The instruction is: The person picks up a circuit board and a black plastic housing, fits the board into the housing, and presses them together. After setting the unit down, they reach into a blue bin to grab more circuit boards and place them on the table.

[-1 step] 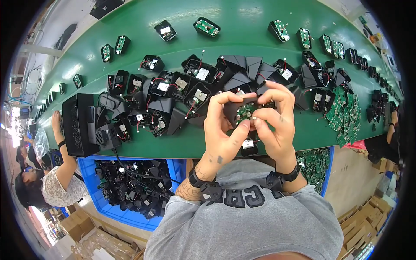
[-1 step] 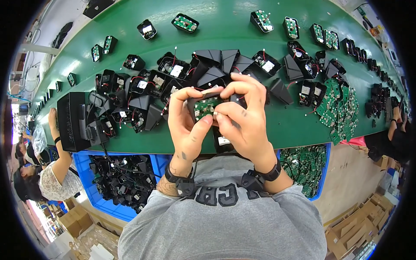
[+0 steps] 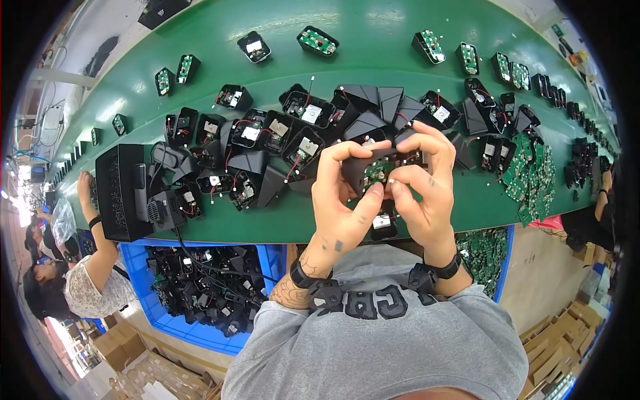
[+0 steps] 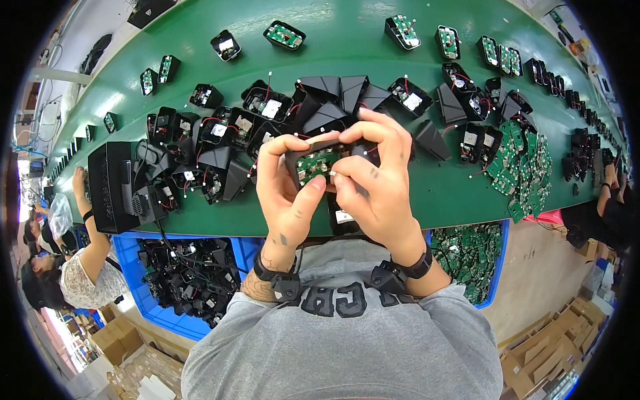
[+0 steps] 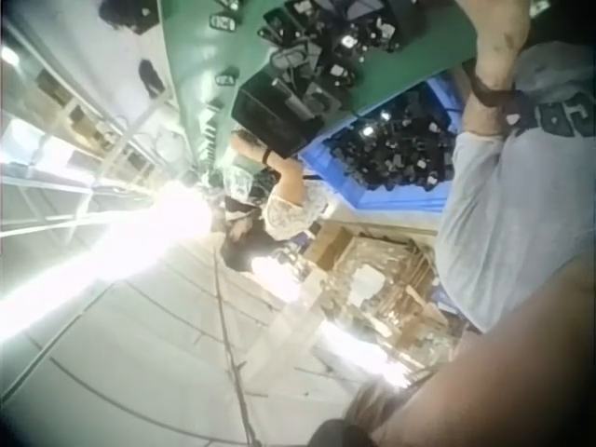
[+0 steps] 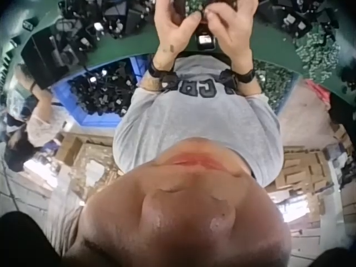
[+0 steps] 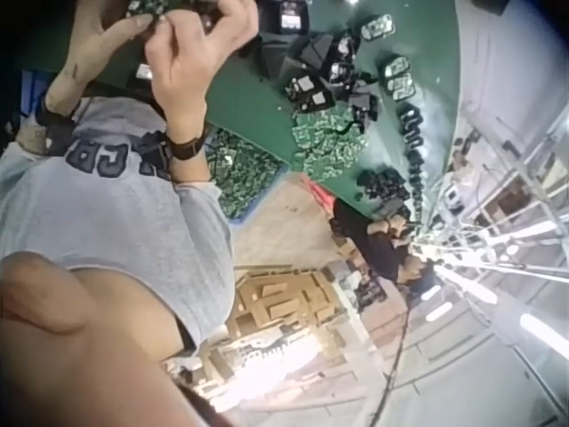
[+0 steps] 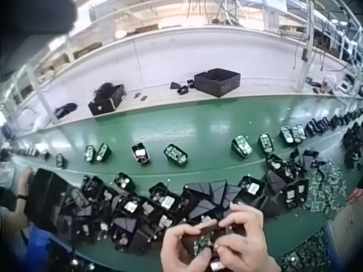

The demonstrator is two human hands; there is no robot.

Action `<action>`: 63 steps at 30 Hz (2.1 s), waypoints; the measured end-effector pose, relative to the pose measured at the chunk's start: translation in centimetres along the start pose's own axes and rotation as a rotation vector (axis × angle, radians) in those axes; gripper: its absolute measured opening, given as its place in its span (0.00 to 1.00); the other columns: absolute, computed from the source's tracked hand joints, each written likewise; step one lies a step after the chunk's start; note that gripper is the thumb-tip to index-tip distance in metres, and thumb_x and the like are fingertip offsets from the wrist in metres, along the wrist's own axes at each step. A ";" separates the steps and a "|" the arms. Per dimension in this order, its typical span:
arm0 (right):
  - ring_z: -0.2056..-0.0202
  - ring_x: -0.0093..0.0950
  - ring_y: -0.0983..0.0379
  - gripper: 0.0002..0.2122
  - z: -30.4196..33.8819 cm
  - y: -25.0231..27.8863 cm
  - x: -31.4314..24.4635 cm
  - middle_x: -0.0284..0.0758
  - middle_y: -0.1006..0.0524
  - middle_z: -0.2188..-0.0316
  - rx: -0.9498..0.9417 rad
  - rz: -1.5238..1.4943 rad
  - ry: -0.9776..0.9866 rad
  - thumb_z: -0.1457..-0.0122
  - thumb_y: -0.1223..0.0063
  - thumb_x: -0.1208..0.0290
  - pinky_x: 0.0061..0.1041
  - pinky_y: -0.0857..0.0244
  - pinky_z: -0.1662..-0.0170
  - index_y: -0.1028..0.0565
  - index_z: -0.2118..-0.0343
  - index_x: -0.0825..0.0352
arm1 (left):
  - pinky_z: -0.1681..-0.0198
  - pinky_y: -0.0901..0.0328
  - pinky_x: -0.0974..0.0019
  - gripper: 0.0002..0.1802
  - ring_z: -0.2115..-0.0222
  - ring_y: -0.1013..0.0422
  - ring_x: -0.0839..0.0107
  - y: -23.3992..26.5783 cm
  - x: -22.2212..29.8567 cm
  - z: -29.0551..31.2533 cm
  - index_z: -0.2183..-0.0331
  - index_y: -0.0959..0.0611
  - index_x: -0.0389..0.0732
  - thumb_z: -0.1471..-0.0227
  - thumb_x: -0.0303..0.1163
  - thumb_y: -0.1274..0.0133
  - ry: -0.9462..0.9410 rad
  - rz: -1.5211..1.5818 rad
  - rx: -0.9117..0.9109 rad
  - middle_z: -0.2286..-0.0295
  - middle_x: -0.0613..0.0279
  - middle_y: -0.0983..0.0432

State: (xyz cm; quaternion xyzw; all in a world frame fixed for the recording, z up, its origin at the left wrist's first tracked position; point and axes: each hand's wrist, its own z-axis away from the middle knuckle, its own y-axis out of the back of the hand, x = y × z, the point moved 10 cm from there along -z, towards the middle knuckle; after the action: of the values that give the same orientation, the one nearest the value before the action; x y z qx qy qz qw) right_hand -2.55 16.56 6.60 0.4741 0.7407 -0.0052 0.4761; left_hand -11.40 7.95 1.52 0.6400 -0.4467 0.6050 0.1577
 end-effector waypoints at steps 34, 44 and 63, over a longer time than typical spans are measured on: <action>0.42 0.45 0.42 0.05 -0.9 -0.4 0.3 0.39 0.28 0.56 -0.330 0.127 -0.008 0.61 0.48 0.85 0.45 0.45 0.43 0.29 0.77 0.73 | 0.62 0.27 0.62 0.27 0.60 0.24 0.52 -2.4 2.3 0.5 0.57 0.26 0.33 0.65 0.23 0.41 -0.297 -0.806 0.008 0.57 0.41 0.26; 0.54 0.36 0.28 0.12 -1.6 2.8 1.6 0.33 0.22 0.64 0.000 0.060 -0.042 0.64 0.36 0.80 0.34 0.34 0.53 0.20 0.72 0.65 | 0.70 0.27 0.68 0.23 0.67 0.22 0.57 -1.1 1.2 -1.1 0.56 0.29 0.34 0.57 0.22 0.45 0.045 -0.398 0.080 0.58 0.43 0.26; 0.60 0.29 0.30 0.05 -0.9 1.2 3.6 0.32 0.26 0.73 -0.084 -0.321 -0.346 0.59 0.38 0.83 0.29 0.39 0.54 0.23 0.76 0.71 | 0.67 0.28 0.66 0.26 0.69 0.22 0.59 -3.0 6.5 -0.9 0.57 0.25 0.32 0.62 0.24 0.40 -0.370 -0.845 0.025 0.63 0.49 0.22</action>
State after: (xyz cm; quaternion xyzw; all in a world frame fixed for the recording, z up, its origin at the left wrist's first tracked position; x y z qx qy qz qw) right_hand -2.73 20.16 5.08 0.3220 0.7135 -0.1309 0.6084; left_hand -10.50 7.84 8.66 0.8651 -0.1599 0.3685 0.3003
